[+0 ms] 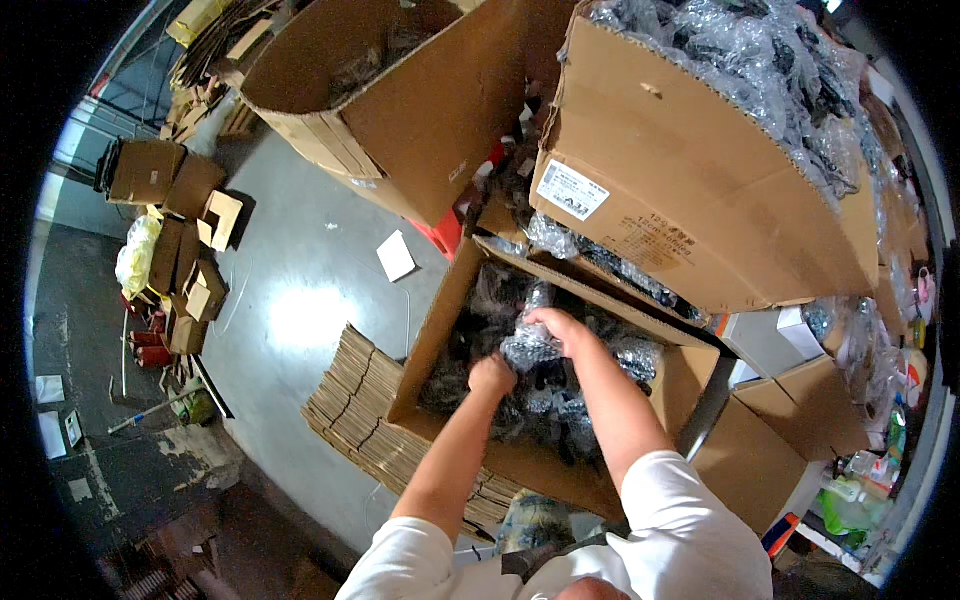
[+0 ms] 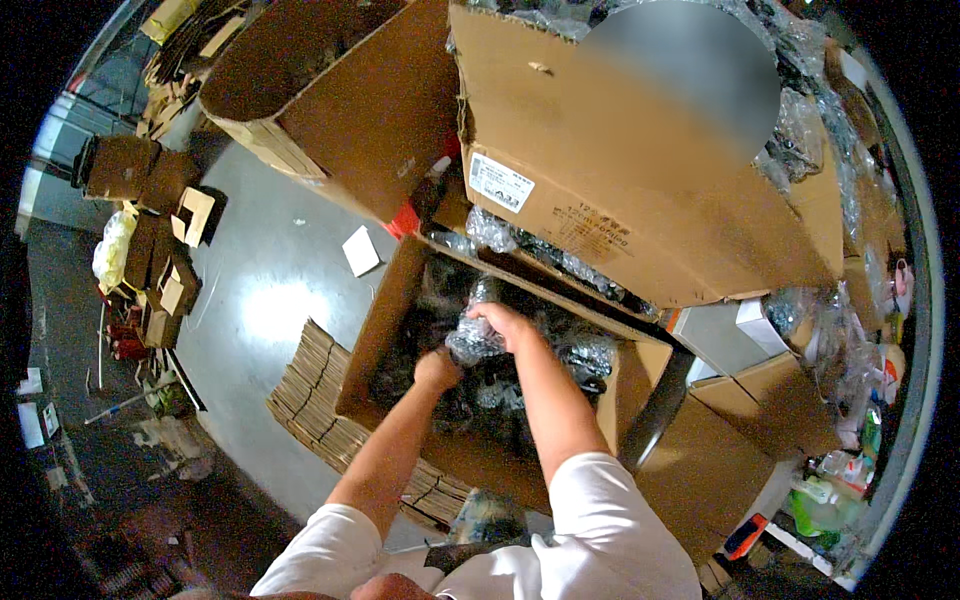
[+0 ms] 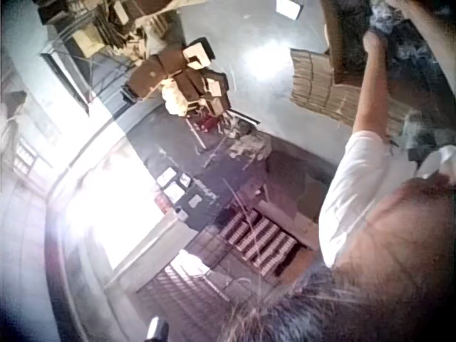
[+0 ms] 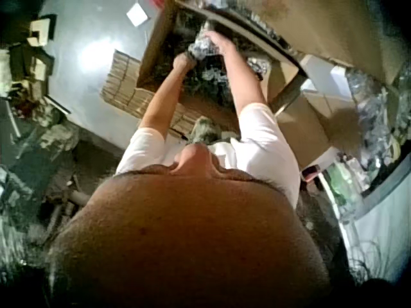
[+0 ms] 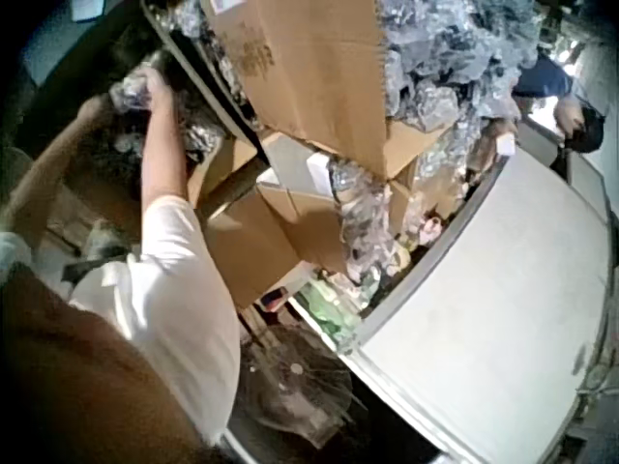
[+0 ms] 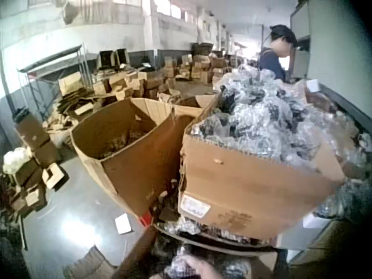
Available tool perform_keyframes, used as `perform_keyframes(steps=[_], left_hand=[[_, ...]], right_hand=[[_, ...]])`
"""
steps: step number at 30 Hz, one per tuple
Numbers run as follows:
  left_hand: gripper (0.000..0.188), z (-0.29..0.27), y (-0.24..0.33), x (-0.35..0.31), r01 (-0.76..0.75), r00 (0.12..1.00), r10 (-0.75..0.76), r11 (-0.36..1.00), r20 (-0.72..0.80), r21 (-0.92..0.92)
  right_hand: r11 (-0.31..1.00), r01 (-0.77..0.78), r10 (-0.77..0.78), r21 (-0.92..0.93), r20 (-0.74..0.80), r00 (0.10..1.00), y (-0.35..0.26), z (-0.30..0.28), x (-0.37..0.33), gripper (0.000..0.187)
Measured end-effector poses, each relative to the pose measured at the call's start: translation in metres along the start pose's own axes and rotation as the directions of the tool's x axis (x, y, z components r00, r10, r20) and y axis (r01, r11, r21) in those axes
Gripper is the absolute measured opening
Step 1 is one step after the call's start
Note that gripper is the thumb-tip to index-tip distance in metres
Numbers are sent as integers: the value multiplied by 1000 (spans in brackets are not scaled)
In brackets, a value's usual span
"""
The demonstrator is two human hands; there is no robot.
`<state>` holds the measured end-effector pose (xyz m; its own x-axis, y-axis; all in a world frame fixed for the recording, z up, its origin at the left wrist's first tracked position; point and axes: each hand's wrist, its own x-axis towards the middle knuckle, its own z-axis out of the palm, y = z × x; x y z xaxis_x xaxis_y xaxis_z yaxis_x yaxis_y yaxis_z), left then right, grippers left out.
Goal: The person packs metal mechanical components into small internal boxes and then seals a larger shipping carton using a tape dispenser.
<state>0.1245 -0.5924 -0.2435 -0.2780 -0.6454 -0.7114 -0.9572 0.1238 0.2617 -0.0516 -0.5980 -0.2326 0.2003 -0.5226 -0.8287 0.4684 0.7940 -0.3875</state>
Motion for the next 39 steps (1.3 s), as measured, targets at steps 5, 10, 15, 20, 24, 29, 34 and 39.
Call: perform_keyframes(steps=[5,10,15,20,24,29,34,39], left_hand=[[49,29,-19,9,130,965,-128,991,-227,-6],[34,-22,-38,-31,123,961,-180,957,-208,-261],[41,-44,-35,-109,-103,994,45,190,-96,-976],[33,-26,16,-210,109,982,167,-119,88,-987],[21,37,94,-258,82,888,449,64,102,-995],[34,147,212,-305,6,801,586,191,119,-982],[40,196,326,-351,282,948,75,247,309,-927],[33,291,310,-339,5,982,189,84,21,-996]], right_hand=[[972,19,-18,233,-7,1000,15,25,19,21],[973,211,-220,96,87,972,37,17,-47,44],[811,380,-398,-445,56,915,55,-15,-185,49],[469,197,-625,-861,-166,763,89,-56,-356,44],[320,-375,-601,-870,-493,629,146,-137,-434,31],[250,-638,-636,-729,-620,459,202,-232,-437,23],[292,-534,-859,-793,-463,218,247,-268,-424,26],[270,-118,-940,-956,-288,182,240,-249,-498,34]])
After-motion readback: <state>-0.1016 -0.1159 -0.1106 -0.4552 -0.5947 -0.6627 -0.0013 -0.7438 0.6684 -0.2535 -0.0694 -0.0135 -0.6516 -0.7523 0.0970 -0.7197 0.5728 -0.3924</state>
